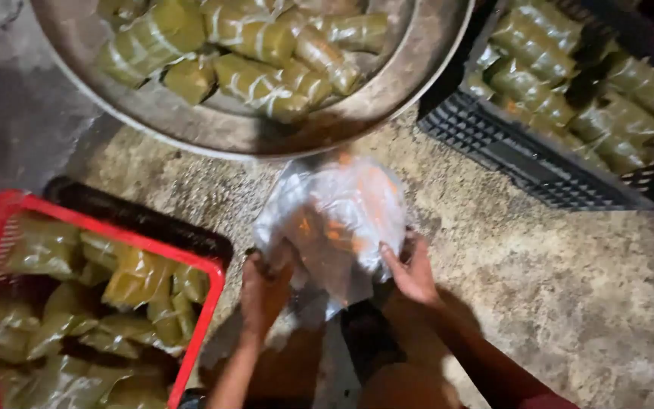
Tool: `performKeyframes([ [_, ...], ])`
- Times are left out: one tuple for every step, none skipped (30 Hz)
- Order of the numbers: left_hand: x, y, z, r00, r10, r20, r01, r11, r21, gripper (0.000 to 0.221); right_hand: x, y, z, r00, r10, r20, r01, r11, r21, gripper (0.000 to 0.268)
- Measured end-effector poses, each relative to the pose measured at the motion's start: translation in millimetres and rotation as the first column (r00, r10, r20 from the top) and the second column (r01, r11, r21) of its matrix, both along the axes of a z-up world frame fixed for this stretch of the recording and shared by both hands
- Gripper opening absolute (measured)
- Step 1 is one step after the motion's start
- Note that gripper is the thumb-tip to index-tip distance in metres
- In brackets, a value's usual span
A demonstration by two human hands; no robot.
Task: The person packs leaf-wrapped food items from a red basket into clear plastic bags. They place several items into each bag, tie the bags shut, and set them aside on the floor. The process is repeated multiple times throughout the clip.
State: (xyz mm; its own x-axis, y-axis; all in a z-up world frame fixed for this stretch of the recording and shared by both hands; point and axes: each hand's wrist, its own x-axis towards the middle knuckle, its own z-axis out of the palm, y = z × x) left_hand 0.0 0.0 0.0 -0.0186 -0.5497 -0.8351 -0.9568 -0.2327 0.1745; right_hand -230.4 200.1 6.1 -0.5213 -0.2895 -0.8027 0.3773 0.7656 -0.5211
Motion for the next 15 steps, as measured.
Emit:
performKeyframes([
  [-6,1,9,0.994,-0.044,-0.104,0.029,0.990,-0.140,0.073,1,-5,10,0.992,-0.114,-0.058,0.110,0.992,-0.062,0.084],
  [-15,7,18,0.994,-0.044,-0.100,0.030,0.989,-0.144,0.073,5,-7,14,0.992,-0.114,-0.054,0.110,0.992,-0.066,0.084],
  [-25,14,26,0.960,-0.132,-0.246,0.039,0.936,-0.350,0.059,6,-8,17,0.976,-0.099,-0.195,0.083,0.993,-0.085,0.086],
  [-35,20,34,0.900,-0.243,-0.361,0.010,0.841,-0.540,0.045,8,-11,21,0.939,-0.085,-0.333,0.055,0.994,-0.099,0.089],
  [-35,29,26,0.902,-0.236,-0.362,0.002,0.840,-0.543,0.045,9,-17,29,0.939,-0.078,-0.334,0.046,0.994,-0.102,0.089],
  [-34,38,18,0.826,-0.422,-0.374,0.053,0.718,-0.694,0.049,10,-23,37,0.923,-0.041,-0.382,0.010,0.996,-0.084,0.088],
  [-33,45,10,0.729,-0.594,-0.339,0.074,0.561,-0.824,0.054,11,-31,45,0.904,-0.003,-0.428,-0.028,0.997,-0.067,0.087],
  [-32,53,-8,0.736,-0.588,-0.336,0.067,0.557,-0.828,0.054,17,-24,34,0.904,0.005,-0.428,-0.039,0.997,-0.073,0.087],
  [-34,58,-27,0.696,-0.669,-0.259,0.048,0.404,-0.913,0.048,20,-19,22,0.771,0.095,-0.630,-0.194,0.977,-0.089,0.090],
  [-36,63,-46,0.659,-0.734,-0.167,0.021,0.239,-0.971,0.055,23,-13,10,0.583,0.153,-0.798,-0.342,0.937,-0.070,0.092],
  [-42,62,-44,0.663,-0.729,-0.171,0.014,0.240,-0.971,0.055,24,-15,5,0.578,0.159,-0.801,-0.349,0.935,-0.067,0.092],
  [-48,61,-41,0.614,-0.771,-0.168,0.059,0.257,-0.965,0.048,26,-16,0,0.440,0.175,-0.881,-0.442,0.896,-0.043,0.056],
  [-55,61,-39,0.567,-0.806,-0.169,0.102,0.272,-0.957,0.048,25,-18,-6,0.290,0.177,-0.941,-0.532,0.846,-0.005,0.026],
  [-59,58,-24,0.577,-0.798,-0.175,0.092,0.276,-0.957,0.048,24,-22,-12,0.281,0.184,-0.942,-0.545,0.839,0.001,0.026],
  [-63,53,-8,0.562,-0.807,-0.180,0.204,0.346,-0.916,0.057,24,-28,-19,0.219,0.283,-0.934,-0.603,0.791,0.099,0.027],
])
